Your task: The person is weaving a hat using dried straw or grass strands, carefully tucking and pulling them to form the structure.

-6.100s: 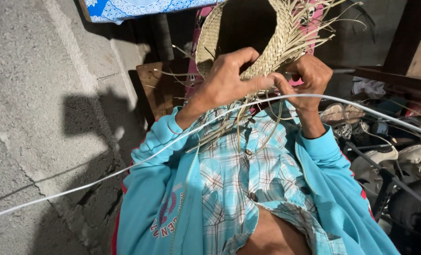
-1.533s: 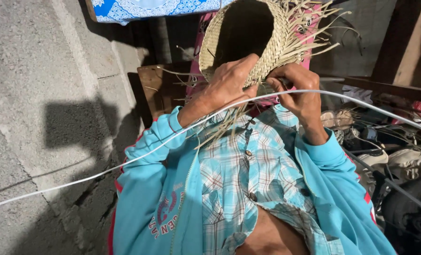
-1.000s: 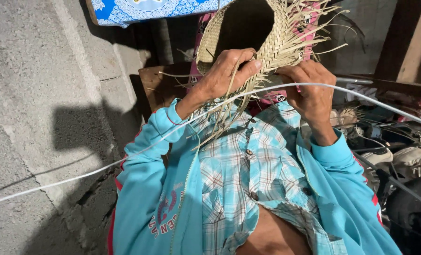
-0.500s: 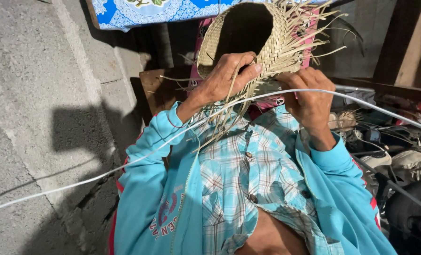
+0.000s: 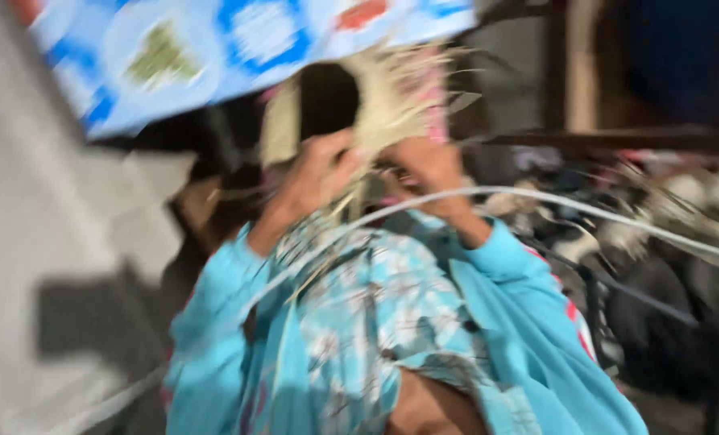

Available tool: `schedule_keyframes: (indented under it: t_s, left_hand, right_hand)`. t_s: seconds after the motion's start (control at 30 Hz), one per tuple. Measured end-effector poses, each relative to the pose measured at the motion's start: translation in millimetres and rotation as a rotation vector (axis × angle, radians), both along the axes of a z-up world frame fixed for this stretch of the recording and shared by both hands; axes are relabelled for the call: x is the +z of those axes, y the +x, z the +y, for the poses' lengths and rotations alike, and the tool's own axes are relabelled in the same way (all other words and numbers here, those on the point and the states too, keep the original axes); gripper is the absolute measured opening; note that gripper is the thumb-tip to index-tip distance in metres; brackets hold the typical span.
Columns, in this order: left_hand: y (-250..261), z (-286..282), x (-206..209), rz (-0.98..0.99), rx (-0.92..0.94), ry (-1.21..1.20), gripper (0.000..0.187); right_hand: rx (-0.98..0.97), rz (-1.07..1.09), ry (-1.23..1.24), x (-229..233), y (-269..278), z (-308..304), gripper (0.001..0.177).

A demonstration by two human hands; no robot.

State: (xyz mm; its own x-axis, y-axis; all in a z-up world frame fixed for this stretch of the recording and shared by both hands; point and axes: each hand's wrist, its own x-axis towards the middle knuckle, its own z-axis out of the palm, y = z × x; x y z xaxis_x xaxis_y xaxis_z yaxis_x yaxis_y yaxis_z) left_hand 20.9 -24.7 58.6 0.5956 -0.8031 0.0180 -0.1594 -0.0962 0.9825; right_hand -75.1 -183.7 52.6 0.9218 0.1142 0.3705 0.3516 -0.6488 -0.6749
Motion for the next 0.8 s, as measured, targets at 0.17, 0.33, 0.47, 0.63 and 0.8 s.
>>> schedule_keyframes:
  t_s: [0.17,0.33,0.47,0.63,0.8]
  left_hand:
    - [-5,-14,-13,-0.062,-0.004,0.093,0.023]
    - [-6,-19,-17,-0.058,0.062,0.101,0.029]
    - [0,-18,-21,-0.109,0.058,0.067,0.018]
    - [13,0,-47,0.077,0.113,-0.047,0.022]
    - [9,-2,-58,0.175,0.075,-0.165,0.023]
  right_hand:
    - [0.021,-0.164,-0.073,-21,-4,-16,0.053]
    - [0.071,-0.136,-0.143,-28,-2,-24,0.050]
    - [0.049,-0.048,0.024,-37,-6,-27,0.044]
    - [-0.081,0.094,-0.072,-24,4,-18,0.048]
    - [-0.142,-0.101,-0.260,-28,2,-17,0.007]
